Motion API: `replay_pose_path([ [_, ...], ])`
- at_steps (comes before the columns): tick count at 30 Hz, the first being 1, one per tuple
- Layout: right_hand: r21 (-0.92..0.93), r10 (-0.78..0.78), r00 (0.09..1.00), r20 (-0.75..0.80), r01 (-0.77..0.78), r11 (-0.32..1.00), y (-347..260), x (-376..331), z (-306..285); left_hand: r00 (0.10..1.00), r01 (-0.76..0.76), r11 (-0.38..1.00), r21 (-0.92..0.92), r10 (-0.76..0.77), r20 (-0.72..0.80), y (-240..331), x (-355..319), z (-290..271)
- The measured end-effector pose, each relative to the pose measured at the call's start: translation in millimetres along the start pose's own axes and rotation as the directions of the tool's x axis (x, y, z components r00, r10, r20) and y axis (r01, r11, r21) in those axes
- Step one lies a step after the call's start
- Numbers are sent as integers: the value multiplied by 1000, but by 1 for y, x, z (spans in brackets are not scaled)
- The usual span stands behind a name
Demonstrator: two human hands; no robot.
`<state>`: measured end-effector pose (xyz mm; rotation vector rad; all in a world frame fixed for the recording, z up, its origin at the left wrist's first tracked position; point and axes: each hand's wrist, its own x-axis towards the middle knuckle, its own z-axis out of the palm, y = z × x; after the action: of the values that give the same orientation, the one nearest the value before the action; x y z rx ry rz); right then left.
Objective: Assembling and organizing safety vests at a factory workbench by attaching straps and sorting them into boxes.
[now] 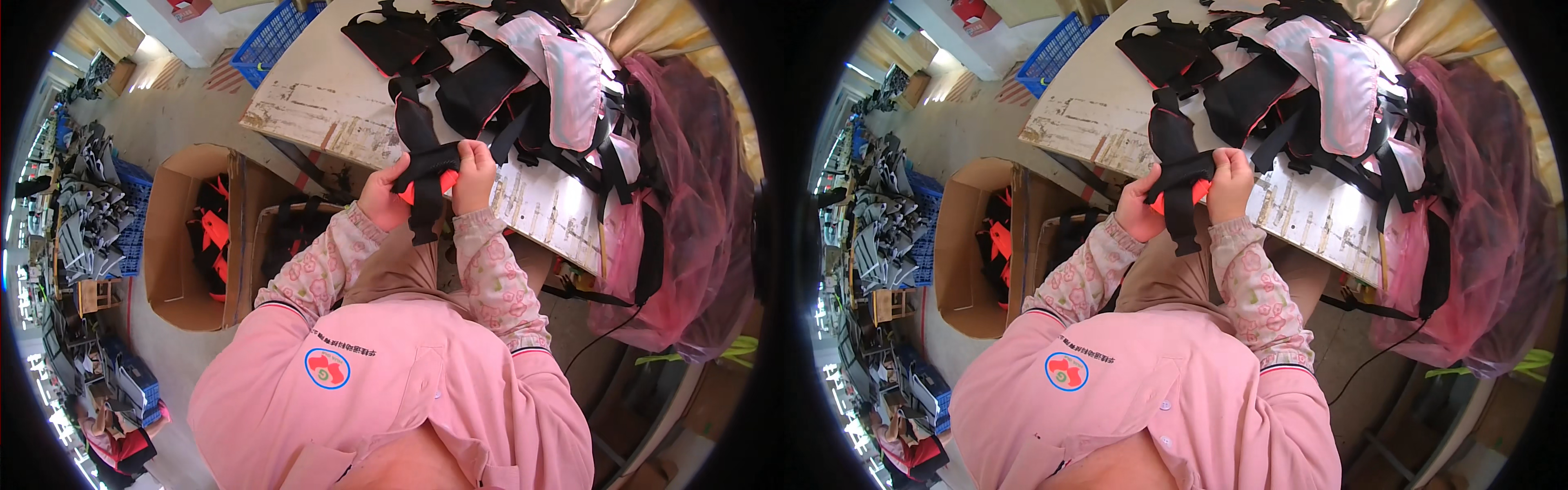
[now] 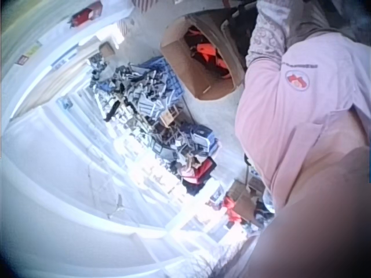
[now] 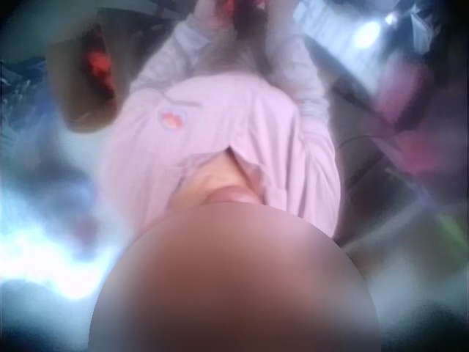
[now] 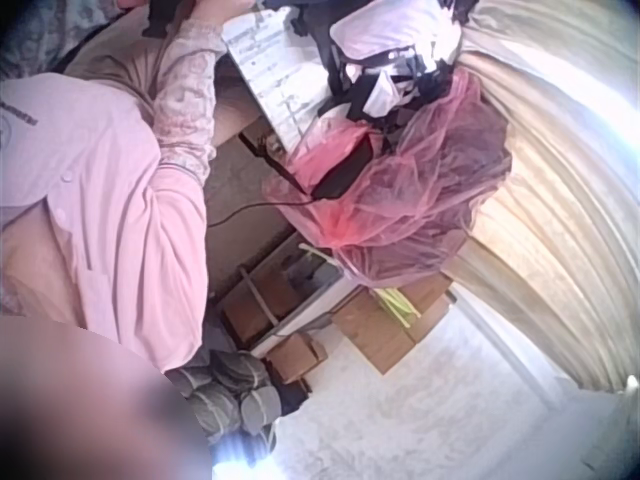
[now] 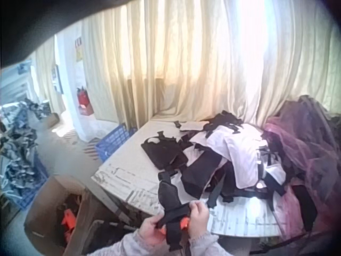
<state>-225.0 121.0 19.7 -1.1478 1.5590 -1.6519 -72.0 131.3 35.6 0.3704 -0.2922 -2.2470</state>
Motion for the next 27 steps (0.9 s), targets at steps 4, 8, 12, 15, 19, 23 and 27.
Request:
replay_pose_path([
  [4, 671, 295, 887, 354, -461, 581, -23, -4, 6, 988, -91, 996, 8, 91, -121, 3, 2, 1],
  [8, 622, 292, 698, 654, -716, 319, -42, -15, 13, 982, -158, 986, 60, 163, -94, 17, 6, 7],
  [12, 697, 259, 773, 579, -634, 334, -50, -3, 1, 966, -247, 941, 230, 258, -21, 11, 4, 16],
  [15, 740, 231, 843, 487, -538, 403, -53, 0, -7, 935, -304, 869, 391, 351, -51, 3, -2, 6],
  [19, 779, 215, 883, 416, -468, 417, -46, -1, -13, 942, -171, 879, 446, 278, -187, -2, -15, 10],
  [23, 784, 207, 923, 325, -385, 486, -49, -2, -18, 957, -164, 862, 480, 257, -133, -5, -16, 1],
  [27, 708, 187, 931, 312, -359, 608, -39, -9, -14, 963, -113, 843, 525, 223, -151, -6, -15, -5],
])
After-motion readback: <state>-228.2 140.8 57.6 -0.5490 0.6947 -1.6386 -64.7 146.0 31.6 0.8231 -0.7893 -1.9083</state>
